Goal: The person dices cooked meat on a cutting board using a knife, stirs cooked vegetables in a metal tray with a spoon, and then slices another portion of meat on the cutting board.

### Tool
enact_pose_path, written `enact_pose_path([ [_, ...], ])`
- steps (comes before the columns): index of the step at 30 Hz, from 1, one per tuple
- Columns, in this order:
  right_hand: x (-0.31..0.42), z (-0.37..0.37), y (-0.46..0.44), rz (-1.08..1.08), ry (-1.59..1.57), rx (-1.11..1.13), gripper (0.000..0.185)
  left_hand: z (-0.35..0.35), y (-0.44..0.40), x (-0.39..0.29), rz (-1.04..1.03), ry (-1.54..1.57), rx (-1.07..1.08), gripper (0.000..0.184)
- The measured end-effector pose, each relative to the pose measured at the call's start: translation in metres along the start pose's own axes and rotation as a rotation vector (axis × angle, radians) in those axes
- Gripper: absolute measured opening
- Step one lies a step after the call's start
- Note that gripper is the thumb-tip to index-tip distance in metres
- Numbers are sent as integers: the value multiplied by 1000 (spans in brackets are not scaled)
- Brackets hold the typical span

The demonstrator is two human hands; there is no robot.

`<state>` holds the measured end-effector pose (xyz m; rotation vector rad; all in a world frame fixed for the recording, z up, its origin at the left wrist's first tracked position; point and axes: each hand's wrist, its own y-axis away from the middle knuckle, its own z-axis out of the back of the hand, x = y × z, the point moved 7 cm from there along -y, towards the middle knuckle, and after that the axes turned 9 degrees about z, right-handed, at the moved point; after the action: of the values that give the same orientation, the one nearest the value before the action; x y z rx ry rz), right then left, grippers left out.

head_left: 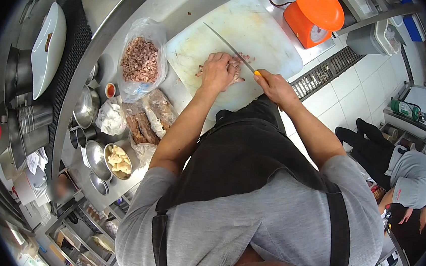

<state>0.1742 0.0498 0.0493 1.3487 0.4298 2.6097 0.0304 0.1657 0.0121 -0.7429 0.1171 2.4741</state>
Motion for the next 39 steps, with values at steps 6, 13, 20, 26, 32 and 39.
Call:
enact_pose_path([
  [6,4,-1,8,-71,-5,131,39,-4,1,2,-50,-40,-65,19],
  [13,-18,-36,-48,140,15,-14,37,5,0,-1,-93,0,-97,15],
  [20,11,5,6,19,27,74,38,14,8,2,51,71,-65,18],
  [26,-1,-17,-30,48,97,148,37,6,5,3,10,0,-95,15],
  [32,-9,-27,-46,217,71,1,34,12,7,0,-2,57,-132,15],
  [39,14,-3,-6,12,60,154,35,15,11,0,68,-12,-87,18],
])
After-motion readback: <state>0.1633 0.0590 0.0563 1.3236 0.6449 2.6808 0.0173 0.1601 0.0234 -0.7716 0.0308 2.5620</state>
